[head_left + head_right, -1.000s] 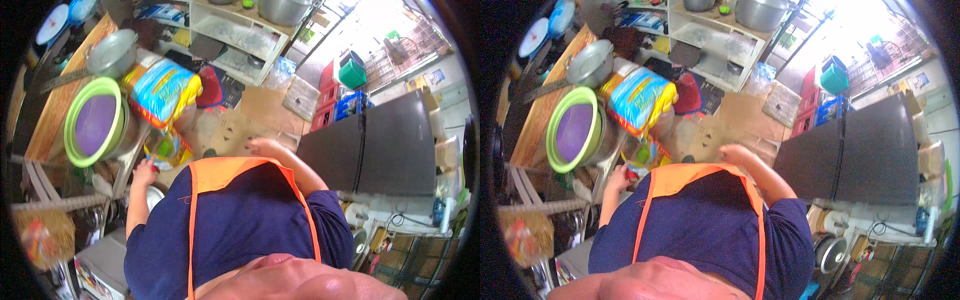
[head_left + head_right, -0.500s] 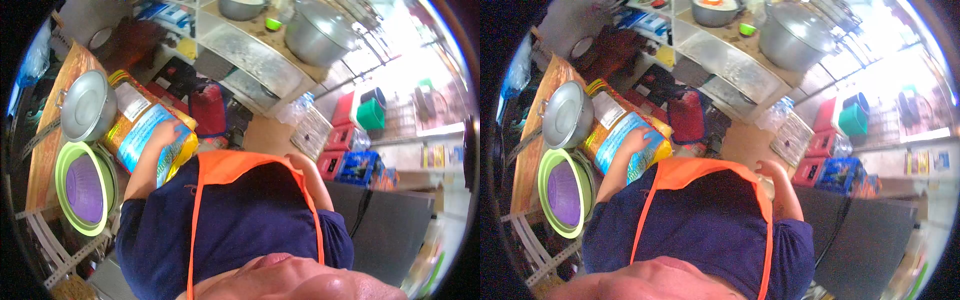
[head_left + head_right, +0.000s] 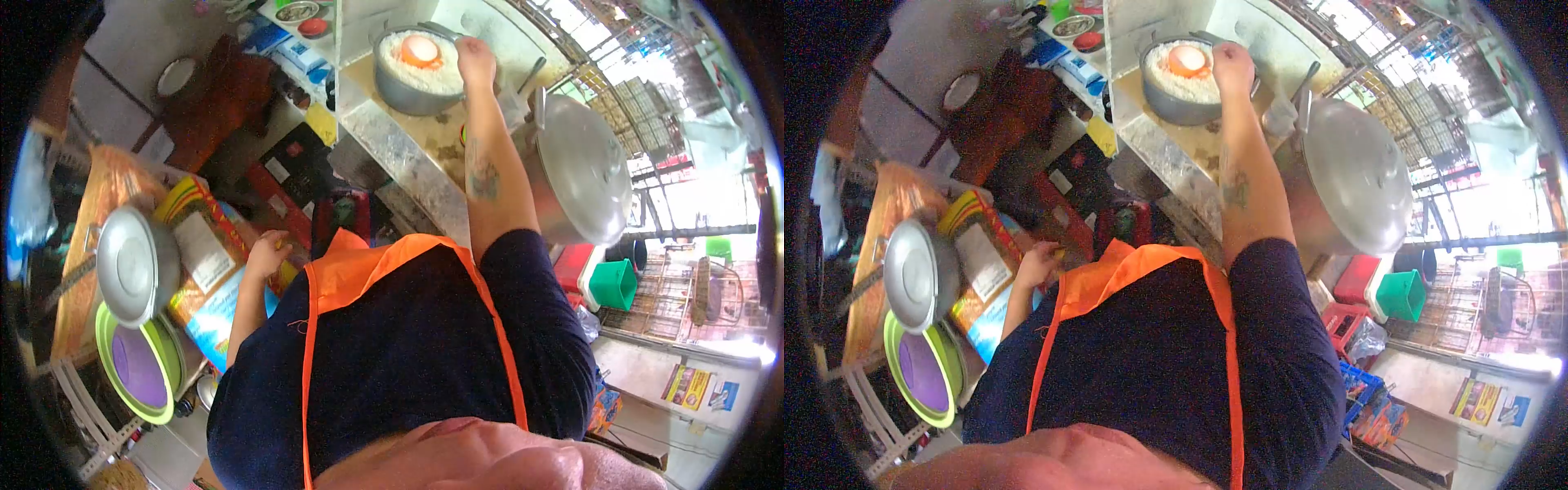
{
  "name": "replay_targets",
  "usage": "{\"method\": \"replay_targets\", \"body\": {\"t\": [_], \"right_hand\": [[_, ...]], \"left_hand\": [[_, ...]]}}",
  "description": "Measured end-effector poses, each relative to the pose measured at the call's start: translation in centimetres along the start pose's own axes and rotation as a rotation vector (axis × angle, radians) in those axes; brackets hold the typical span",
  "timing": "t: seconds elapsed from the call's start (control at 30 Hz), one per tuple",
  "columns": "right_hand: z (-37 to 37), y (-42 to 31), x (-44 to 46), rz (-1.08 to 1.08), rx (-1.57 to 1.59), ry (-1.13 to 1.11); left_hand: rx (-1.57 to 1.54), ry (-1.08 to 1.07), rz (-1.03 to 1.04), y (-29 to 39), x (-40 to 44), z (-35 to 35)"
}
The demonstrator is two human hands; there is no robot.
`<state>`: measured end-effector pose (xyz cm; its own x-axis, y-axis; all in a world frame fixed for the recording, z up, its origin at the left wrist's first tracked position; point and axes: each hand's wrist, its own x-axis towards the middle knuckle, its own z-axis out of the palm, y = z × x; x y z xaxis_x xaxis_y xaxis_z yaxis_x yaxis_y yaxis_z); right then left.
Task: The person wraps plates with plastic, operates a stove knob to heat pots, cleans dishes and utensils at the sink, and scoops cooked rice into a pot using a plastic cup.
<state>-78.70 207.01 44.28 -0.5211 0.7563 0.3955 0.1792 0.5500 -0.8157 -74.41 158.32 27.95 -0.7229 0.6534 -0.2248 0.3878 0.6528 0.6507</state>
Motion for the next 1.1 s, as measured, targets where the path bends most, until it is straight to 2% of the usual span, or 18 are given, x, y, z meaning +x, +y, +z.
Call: {"method": "replay_targets", "body": {"t": [0.1,0.13,0.17,0.2,0.27,0.3,0.33,0.37,0.4,0.5,0.6,0.67,0.73,0.8,0.9,0.97,1.1], "right_hand": [[3.7,4.0,8.9,0.027,-0.113,0.098],[4.3,5.7,11.4,-0.086,-0.519,-0.088],[5.0,7.3,14.1,-0.128,-0.726,-0.182],[5.6,8.7,16.7,-0.189,-0.925,-0.270],[6.9,12.8,20.4,-0.116,-1.147,-0.620],[7.3,14.9,21.5,-0.095,-1.156,-0.621],[7.9,16.9,22.5,0.022,-1.053,-0.645],[8.1,17.6,23.1,0.139,-0.947,-0.663],[8.4,18.3,23.5,0.164,-0.958,-0.663],[9.5,17.6,23.2,0.236,-0.897,-0.672],[9.2,18.6,24.0,0.481,-0.775,-0.767],[8.8,18.9,24.0,0.084,-0.943,-0.729],[7.6,17.5,24.2,0.062,-0.933,-0.741],[6.3,13.8,24.0,0.043,-0.915,-0.753],[4.2,6.0,21.1,0.047,-0.868,-0.699],[3.6,2.0,18.2,-0.060,-0.903,-0.592],[5.4,-1.1,11.5,0.033,-1.012,-0.558]], "left_hand": [[-0.178,0.062,-0.044,-1.1,6.5,-0.9],[-0.175,0.057,-0.035,-1.1,9.0,-1.8],[-0.170,0.102,0.005,-0.1,12.1,-2.6],[-0.162,0.131,0.038,0.9,14.4,-3.4],[-0.176,0.074,0.069,3.1,19.7,-5.4],[-0.210,0.085,0.151,3.9,22.1,-5.7],[-0.246,0.095,0.232,4.5,24.7,-6.1],[-0.250,0.072,0.238,5.3,27.0,-6.4],[-0.260,0.033,0.295,6.0,29.2,-6.6],[-0.254,-0.038,0.389,9.0,34.7,-7.2],[-0.216,-0.031,0.470,10.2,37.5,-6.3],[-0.191,-0.006,0.518,10.6,38.7,-6.1],[-0.306,-0.055,0.497,10.8,39.2,-6.2],[-0.283,-0.069,0.513,10.1,39.5,-5.8],[-0.312,-0.065,0.550,9.6,39.4,-5.5],[-0.364,-0.057,0.574,9.9,39.3,-5.3],[-0.329,-0.088,0.556,13.0,38.1,-5.2]]}}
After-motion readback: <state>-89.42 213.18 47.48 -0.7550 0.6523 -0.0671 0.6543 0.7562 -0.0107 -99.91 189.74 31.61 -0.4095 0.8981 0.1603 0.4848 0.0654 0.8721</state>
